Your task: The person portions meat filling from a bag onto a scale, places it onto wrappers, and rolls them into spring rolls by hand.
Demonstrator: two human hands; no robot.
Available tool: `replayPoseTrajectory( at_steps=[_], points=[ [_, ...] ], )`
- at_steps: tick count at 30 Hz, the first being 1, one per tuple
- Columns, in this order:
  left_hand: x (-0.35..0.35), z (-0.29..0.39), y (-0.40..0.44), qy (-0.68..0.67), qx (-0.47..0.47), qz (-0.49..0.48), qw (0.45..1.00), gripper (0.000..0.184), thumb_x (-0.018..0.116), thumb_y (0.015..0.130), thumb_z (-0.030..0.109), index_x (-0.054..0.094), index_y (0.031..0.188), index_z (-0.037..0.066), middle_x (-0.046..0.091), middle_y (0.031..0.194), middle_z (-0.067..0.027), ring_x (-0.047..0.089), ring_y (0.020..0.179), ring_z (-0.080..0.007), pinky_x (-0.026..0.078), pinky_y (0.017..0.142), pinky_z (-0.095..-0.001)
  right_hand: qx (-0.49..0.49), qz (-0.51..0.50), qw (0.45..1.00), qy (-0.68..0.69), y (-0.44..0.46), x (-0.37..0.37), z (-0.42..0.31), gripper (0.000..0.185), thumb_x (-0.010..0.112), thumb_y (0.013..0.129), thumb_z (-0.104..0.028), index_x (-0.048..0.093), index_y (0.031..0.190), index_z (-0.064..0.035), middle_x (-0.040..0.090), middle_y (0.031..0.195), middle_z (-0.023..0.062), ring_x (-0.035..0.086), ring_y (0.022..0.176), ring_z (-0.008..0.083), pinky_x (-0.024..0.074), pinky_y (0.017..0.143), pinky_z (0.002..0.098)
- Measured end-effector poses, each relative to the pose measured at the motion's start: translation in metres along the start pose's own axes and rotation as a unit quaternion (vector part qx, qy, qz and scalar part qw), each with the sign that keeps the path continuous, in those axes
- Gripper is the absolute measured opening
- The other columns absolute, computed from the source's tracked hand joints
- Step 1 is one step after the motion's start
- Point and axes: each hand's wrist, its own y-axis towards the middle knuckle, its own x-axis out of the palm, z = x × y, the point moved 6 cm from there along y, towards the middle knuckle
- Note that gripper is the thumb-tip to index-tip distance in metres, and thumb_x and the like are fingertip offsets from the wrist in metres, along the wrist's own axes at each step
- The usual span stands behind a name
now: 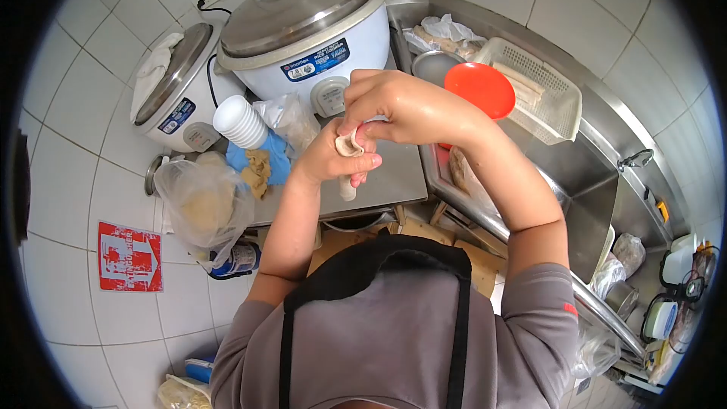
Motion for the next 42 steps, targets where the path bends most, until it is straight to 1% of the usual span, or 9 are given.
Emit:
replayPoseTrajectory(
  at_steps=[8,11,18,24,27,30,34,37,42],
  points=[
    [-0.013,-0.005,0.003,-0.025,0.0,0.043,0.999,0.015,0.068,0.077,0.012,0.057,0.072,0.003,0.054,0.057,-0.0008,0.054,0.045,-0.0098,0.043,0.042,-0.0248,-0.02,-0.061,0.995,-0.075,0.007,0.01,-0.005,0.013,0.063,0.066,0.005,0.065,0.077,-0.0013,0.056,0.071,0.0087,0.054,0.081,0.0277,0.0459,0.067,0.0361],
    [-0.012,-0.007,0.003,0.017,-0.02,0.056,0.998,0.012,0.066,0.077,0.009,0.056,0.075,0.003,0.053,0.056,-0.0008,0.052,0.044,-0.0091,0.043,0.041,-0.0243,-0.006,-0.117,0.993,-0.031,0.014,0.014,0.011,0.015,0.064,0.068,0.005,0.067,0.083,-0.0004,0.057,0.072,0.008,0.053,0.081,0.0258,0.0446,0.066,0.0344],
    [-0.018,-0.01,0.007,0.061,-0.022,0.129,0.99,0.014,0.065,0.078,0.005,0.051,0.081,0.004,0.05,0.059,0.001,0.048,0.042,-0.0069,0.039,0.039,-0.0216,0.112,-0.149,0.982,-0.045,0.025,0.029,0.041,0.009,0.065,0.068,0.0,0.062,0.076,-0.0005,0.06,0.075,0.0077,0.054,0.079,0.0259,0.0447,0.07,0.0353],
    [-0.02,-0.012,0.007,0.069,0.003,0.163,0.984,0.013,0.065,0.078,0.005,0.054,0.085,0.004,0.051,0.06,0.0019,0.048,0.043,-0.006,0.038,0.039,-0.0203,0.181,-0.145,0.962,-0.147,0.033,0.034,0.042,0.011,0.065,0.067,-0.002,0.055,0.071,-0.0018,0.058,0.079,0.0065,0.055,0.086,0.0246,0.0438,0.073,0.0348],
    [-0.026,-0.017,0.005,0.084,0.007,0.184,0.979,0.01,0.065,0.075,0.004,0.057,0.08,0.005,0.054,0.061,0.0019,0.048,0.044,-0.0067,0.037,0.039,-0.0223,0.077,-0.116,0.958,-0.252,0.042,0.046,0.041,0.012,0.066,0.065,-0.004,0.055,0.07,-0.0041,0.057,0.082,0.0057,0.054,0.088,0.0251,0.0432,0.073,0.0339],
    [-0.039,-0.024,0.001,0.092,0.023,0.24,0.966,0.01,0.066,0.073,0.002,0.058,0.078,0.004,0.057,0.065,0.0002,0.051,0.047,-0.0081,0.038,0.041,-0.0236,0.026,-0.014,0.957,-0.289,0.041,0.051,0.032,0.014,0.067,0.063,-0.006,0.053,0.068,-0.0054,0.057,0.084,0.0049,0.053,0.086,0.0251,0.0426,0.074,0.0346],
    [-0.046,0.0,0.001,0.008,0.086,0.262,0.961,0.011,0.066,0.072,-0.001,0.057,0.077,0.002,0.059,0.07,-0.0023,0.055,0.053,-0.0102,0.042,0.044,-0.0242,0.037,0.07,0.972,-0.219,0.037,0.031,0.027,0.012,0.067,0.067,-0.011,0.059,0.073,-0.005,0.053,0.089,0.0058,0.05,0.089,0.0243,0.0416,0.077,0.0355],
    [-0.049,0.003,0.0,0.053,0.077,0.255,0.962,0.011,0.063,0.075,-0.002,0.055,0.079,0.003,0.058,0.075,-0.0008,0.054,0.06,-0.0077,0.044,0.052,-0.023,0.025,0.106,0.971,-0.212,0.028,0.029,0.019,0.014,0.068,0.072,-0.017,0.063,0.078,-0.0052,0.05,0.094,0.0073,0.046,0.092,0.0245,0.0396,0.081,0.0364],
    [-0.053,-0.001,-0.005,0.153,0.144,0.286,0.935,0.007,0.06,0.079,0.003,0.054,0.083,0.003,0.057,0.075,0.0009,0.052,0.065,-0.0057,0.042,0.056,-0.0205,0.034,0.115,0.971,-0.204,0.023,0.04,0.013,0.02,0.066,0.08,-0.026,0.065,0.081,-0.0053,0.048,0.101,0.0092,0.044,0.095,0.0268,0.0359,0.086,0.0375]
  ],
)
